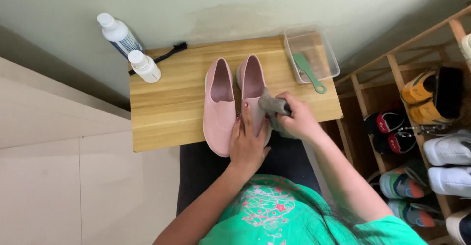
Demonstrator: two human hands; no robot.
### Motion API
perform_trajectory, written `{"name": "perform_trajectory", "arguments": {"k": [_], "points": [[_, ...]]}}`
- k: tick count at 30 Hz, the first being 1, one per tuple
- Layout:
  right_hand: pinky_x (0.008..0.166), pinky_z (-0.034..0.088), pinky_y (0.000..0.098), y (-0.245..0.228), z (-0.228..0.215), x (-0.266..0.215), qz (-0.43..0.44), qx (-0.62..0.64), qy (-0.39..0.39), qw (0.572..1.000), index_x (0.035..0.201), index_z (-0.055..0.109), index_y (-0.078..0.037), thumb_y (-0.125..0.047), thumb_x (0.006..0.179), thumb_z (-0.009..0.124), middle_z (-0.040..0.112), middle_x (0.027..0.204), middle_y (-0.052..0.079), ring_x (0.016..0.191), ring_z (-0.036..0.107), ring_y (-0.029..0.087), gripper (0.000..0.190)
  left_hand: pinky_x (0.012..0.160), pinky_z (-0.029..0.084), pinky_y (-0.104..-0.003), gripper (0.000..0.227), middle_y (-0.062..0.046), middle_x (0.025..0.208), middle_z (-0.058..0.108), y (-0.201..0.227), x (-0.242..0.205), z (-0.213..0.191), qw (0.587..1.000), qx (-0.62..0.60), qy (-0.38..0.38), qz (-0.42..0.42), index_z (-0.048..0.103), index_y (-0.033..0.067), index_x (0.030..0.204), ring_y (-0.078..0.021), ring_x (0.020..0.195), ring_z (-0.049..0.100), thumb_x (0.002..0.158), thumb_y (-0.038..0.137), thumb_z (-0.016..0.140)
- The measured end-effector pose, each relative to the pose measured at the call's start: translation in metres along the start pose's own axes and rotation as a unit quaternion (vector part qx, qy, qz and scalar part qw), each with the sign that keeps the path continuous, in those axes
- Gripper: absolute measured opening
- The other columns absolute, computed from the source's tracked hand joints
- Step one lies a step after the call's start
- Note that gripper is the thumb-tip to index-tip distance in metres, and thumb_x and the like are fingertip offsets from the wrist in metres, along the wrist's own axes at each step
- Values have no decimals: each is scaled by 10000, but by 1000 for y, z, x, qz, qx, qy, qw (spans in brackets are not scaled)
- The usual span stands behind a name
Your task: The person wipes a pair of pink slip-on shoes with a cloth. They clean the exterior, sole, and interior of one shoe, then repeat the process on the second shoe, placing both on a wooden table after cleaning.
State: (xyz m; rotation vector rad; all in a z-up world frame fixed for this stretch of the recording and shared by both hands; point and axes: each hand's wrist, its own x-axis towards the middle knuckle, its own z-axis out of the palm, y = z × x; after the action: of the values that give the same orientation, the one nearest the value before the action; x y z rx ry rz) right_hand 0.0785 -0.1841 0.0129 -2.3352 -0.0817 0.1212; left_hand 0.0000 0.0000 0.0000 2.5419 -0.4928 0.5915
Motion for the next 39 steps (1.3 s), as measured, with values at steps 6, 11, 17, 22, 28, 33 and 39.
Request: {"name": "perform_trajectory", "arguments": {"k": [6, 11, 17, 22, 28, 33, 39], "points": [[882, 496, 464, 17, 2, -9, 78, 106, 51, 990, 1189, 680, -347, -118, 772, 752, 708, 968, 95, 1045, 688, 310, 481, 1021, 409, -518, 556, -397, 1517, 366, -2, 6, 5, 994, 43, 95, 32, 659, 178, 1233, -409, 887, 680, 701, 171, 817], [838, 476, 324, 73, 34, 6, 70, 337, 123, 931, 1178, 664, -177, -28, 711, 693, 653, 901, 62, 911, 644, 211, 491, 1003, 406, -508, 655, -373, 1505, 409, -12, 5, -6, 995, 33, 78, 57, 704, 271, 1187, -379, 851, 679, 557, 153, 841], [784, 470, 294, 89, 53, 2, 17, 376, 184, 908, 1138, 643, -143, -43, 716, 736, 645, 862, 36, 859, 617, 167, 444, 1016, 358, -498, 629, -375, 1535, 369, -13, 5, -3, 997, 22, 52, 56, 738, 260, 1159, -405, 934, 679, 555, 116, 836], [770, 485, 313, 99, 57, 2, -22, 315, 207, 926, 1125, 644, -135, -59, 754, 780, 676, 855, 35, 856, 628, 155, 402, 1012, 368, -492, 637, -375, 1542, 359, -12, 6, 2, 996, 31, 58, 58, 743, 267, 1162, -402, 924, 676, 547, 124, 827], [715, 522, 276, 98, 60, -1, -73, 312, 227, 920, 1062, 632, -117, -36, 756, 754, 716, 760, 25, 770, 680, 125, 339, 1025, 350, -480, 640, -378, 1541, 351, -10, 4, 2, 997, 28, 42, 58, 745, 251, 1176, -395, 908, 679, 557, 107, 820], [722, 503, 341, 99, 66, 0, -46, 286, 237, 927, 1090, 641, -141, -65, 729, 768, 672, 781, 43, 800, 644, 162, 390, 1012, 357, -492, 610, -380, 1541, 340, -10, 4, 0, 997, 26, 34, 58, 737, 251, 1172, -395, 893, 681, 579, 126, 808], [684, 502, 303, 93, 59, 1, -35, 318, 230, 919, 1051, 653, -140, -43, 712, 764, 694, 727, 45, 748, 649, 148, 370, 1021, 354, -483, 705, -385, 1540, 340, -12, 6, 3, 997, 40, 19, 58, 730, 283, 1200, -398, 933, 678, 515, 176, 855]]}}
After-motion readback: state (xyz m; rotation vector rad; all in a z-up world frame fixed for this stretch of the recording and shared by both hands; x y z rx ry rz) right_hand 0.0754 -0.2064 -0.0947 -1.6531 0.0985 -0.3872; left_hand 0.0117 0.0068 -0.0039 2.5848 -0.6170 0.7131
